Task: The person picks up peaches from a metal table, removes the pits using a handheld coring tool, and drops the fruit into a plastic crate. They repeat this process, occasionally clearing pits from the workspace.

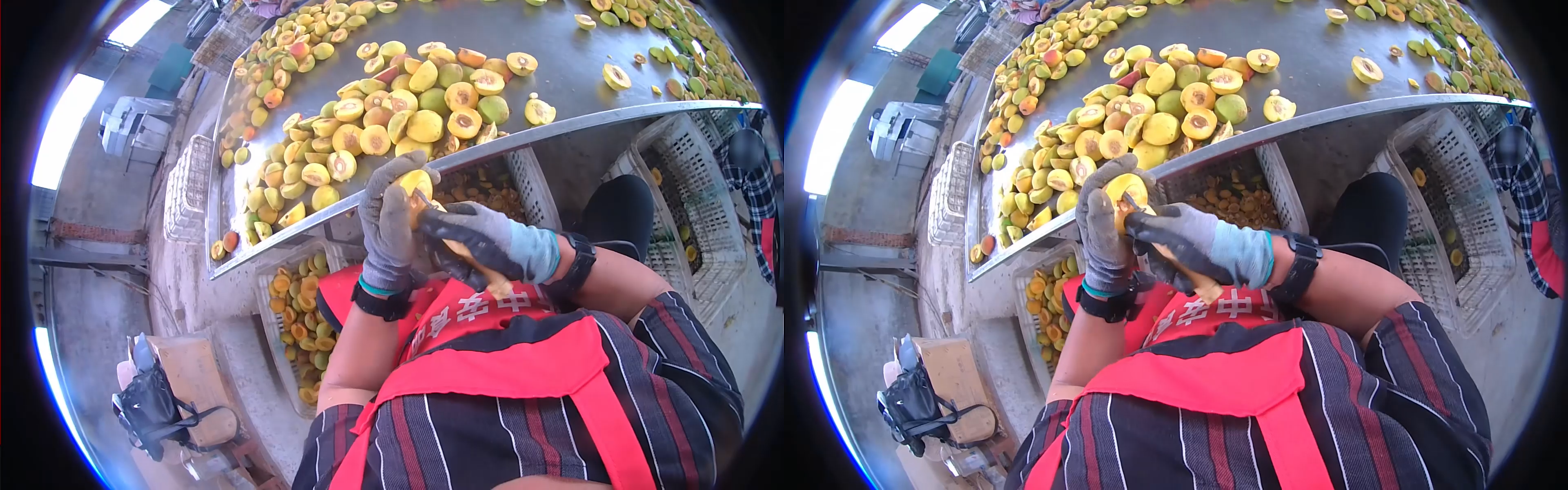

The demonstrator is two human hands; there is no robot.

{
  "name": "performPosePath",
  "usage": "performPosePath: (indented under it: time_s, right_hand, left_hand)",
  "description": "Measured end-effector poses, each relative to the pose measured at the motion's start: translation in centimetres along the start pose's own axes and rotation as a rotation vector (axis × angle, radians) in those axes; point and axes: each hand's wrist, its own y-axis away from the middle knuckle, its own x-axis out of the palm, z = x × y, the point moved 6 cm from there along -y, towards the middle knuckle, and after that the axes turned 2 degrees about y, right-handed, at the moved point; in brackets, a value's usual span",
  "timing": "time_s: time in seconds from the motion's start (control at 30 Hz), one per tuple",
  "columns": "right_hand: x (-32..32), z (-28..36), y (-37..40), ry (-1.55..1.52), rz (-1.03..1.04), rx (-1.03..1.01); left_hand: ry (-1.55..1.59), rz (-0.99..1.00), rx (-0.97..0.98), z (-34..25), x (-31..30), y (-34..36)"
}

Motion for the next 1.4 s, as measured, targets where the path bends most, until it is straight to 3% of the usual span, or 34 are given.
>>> performPosePath:
  time_s: [0.07, 0.13, 0.17, 0.2, 0.23, 0.27, 0.33, 0.4, 0.5, 0.53, 0.6, 0.67, 0.8, 0.87, 1.0, 1.07, 1.1, 1.17, 1.2, 1.27, 1.3, 1.4]
  right_hand:
    - [0.6, 0.3, 0.8, -0.261, 0.146, 0.120]
    - [0.0, -0.5, 0.9, -0.365, 0.135, 0.229]
    - [0.0, -0.5, 0.9, -0.367, 0.132, 0.224]
    - [-0.8, -0.4, 0.7, -0.143, 0.002, 0.147]
    - [-1.4, 0.0, 0.7, 0.080, -0.127, 0.076]
    - [-1.1, 0.0, 0.6, 0.079, -0.128, 0.080]
    - [-0.7, 0.2, 0.5, 0.395, -0.166, 0.165]
    - [-0.9, -0.9, -0.1, 0.294, -0.184, 0.159]
    - [0.6, -0.5, 0.5, -0.133, 0.094, 0.057]
    - [0.5, -0.5, 0.5, -0.134, 0.091, 0.058]
    - [1.1, -1.3, 0.6, -0.459, 0.159, 0.237]
    - [1.3, -1.2, 0.6, -0.506, 0.186, 0.231]
    - [1.7, -1.3, 1.1, -0.669, 0.293, 0.257]
    - [2.3, -0.8, 1.7, -0.801, 0.455, 0.277]
    - [2.6, -0.8, 2.0, -1.041, 0.499, 0.345]
    - [2.5, -0.9, 1.7, -1.091, 0.570, 0.278]
    - [2.4, -1.0, 1.6, -1.091, 0.570, 0.278]
    - [1.8, -1.3, 1.0, -0.867, 0.494, 0.206]
    - [1.9, -1.3, 1.1, -0.868, 0.493, 0.209]
    - [1.2, -1.2, 1.2, -0.447, 0.247, 0.114]
    - [1.2, -1.1, 1.6, -0.297, 0.216, 0.095]
    - [0.1, -0.5, 1.7, 0.006, 0.182, 0.023]
  left_hand:
    - [-0.018, 0.063, 0.100, -0.3, -0.1, 0.0]
    - [-0.079, 0.155, 0.061, -0.1, 0.0, 0.0]
    - [-0.039, 0.191, -0.053, 0.3, -0.1, 0.0]
    - [-0.036, 0.197, -0.055, -0.1, -0.5, -0.5]
    - [-0.033, 0.239, -0.204, -0.1, -0.3, -1.1]
    - [-0.030, 0.277, -0.353, -0.1, 0.1, -1.1]
    - [-0.135, 0.252, -0.347, 0.4, 1.3, -0.7]
    - [-0.235, 0.086, -0.287, 0.9, 0.5, -0.8]
    - [-0.070, -0.082, -0.225, 1.3, 0.8, 0.0]
    - [-0.009, -0.146, -0.200, 1.3, 0.6, 0.2]
    - [0.048, -0.114, -0.196, 1.2, 0.9, 0.5]
    - [0.134, -0.062, -0.102, 0.6, 1.6, 0.7]
    - [0.192, -0.113, -0.139, 0.7, 1.7, 0.9]
    - [0.112, -0.035, -0.065, 0.4, 1.8, 0.6]
    - [0.065, 0.004, 0.006, 0.4, 2.1, 0.2]
    - [-0.186, 0.050, 0.120, -0.4, 2.6, 0.1]
    - [-0.185, 0.050, 0.120, -0.6, 3.1, 0.2]
    - [0.288, -0.216, -0.191, 0.9, 2.6, 0.8]
    - [0.290, -0.218, -0.192, 0.7, 2.7, 0.7]
    - [0.391, -0.395, -0.318, 1.5, 1.7, 0.6]
    - [0.417, -0.527, -0.265, 1.9, 0.9, 0.6]
    - [0.271, -0.434, -0.212, 0.9, -1.3, 0.5]
